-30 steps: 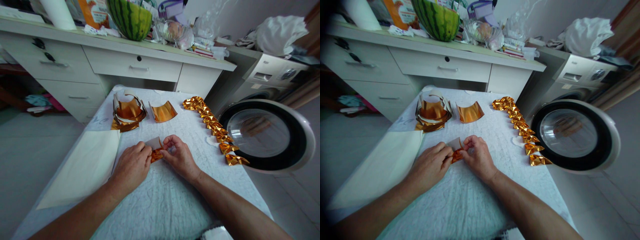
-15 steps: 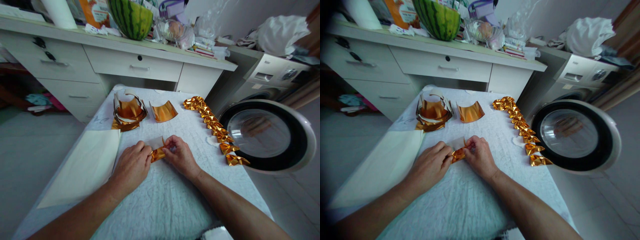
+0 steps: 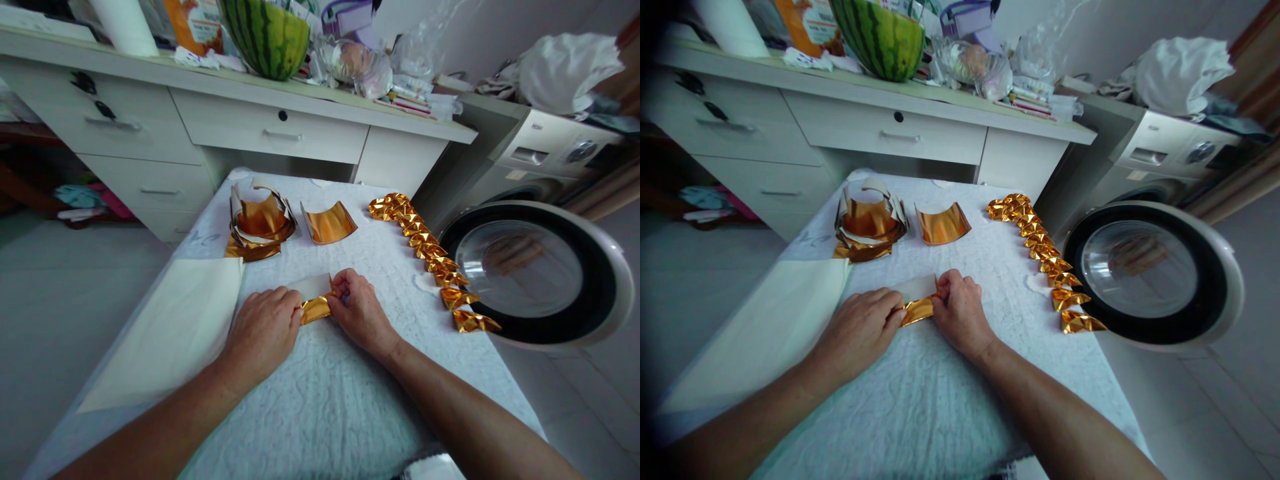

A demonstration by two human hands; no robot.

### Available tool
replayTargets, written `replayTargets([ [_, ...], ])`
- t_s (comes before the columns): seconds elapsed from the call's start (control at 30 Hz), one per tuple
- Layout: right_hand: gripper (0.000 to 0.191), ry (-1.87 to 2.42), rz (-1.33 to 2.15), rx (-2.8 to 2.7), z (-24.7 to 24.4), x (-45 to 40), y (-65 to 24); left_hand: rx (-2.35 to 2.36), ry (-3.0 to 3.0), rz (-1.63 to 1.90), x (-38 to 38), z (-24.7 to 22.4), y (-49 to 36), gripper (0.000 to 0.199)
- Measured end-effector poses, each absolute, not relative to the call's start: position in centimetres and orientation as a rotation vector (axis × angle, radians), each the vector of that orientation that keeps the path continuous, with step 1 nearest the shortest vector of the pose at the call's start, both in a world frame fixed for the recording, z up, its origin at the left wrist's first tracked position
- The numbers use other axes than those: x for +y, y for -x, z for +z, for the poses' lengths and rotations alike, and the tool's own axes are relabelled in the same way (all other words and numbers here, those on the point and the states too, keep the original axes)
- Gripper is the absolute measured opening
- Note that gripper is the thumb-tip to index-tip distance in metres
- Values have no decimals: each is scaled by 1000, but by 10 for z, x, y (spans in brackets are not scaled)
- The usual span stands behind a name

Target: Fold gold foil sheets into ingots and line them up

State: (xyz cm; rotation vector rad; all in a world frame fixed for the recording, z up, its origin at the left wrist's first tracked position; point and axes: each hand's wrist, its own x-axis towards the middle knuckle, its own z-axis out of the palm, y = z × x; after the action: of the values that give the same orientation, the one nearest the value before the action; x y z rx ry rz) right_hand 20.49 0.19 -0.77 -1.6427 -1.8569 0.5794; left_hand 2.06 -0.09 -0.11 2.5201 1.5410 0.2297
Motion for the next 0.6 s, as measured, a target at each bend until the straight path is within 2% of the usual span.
replayTargets([
  [0.6, 18, 1654, 570, -1901, -5, 0, -204, 1554, -2456, 220, 2, 1, -19, 16],
])
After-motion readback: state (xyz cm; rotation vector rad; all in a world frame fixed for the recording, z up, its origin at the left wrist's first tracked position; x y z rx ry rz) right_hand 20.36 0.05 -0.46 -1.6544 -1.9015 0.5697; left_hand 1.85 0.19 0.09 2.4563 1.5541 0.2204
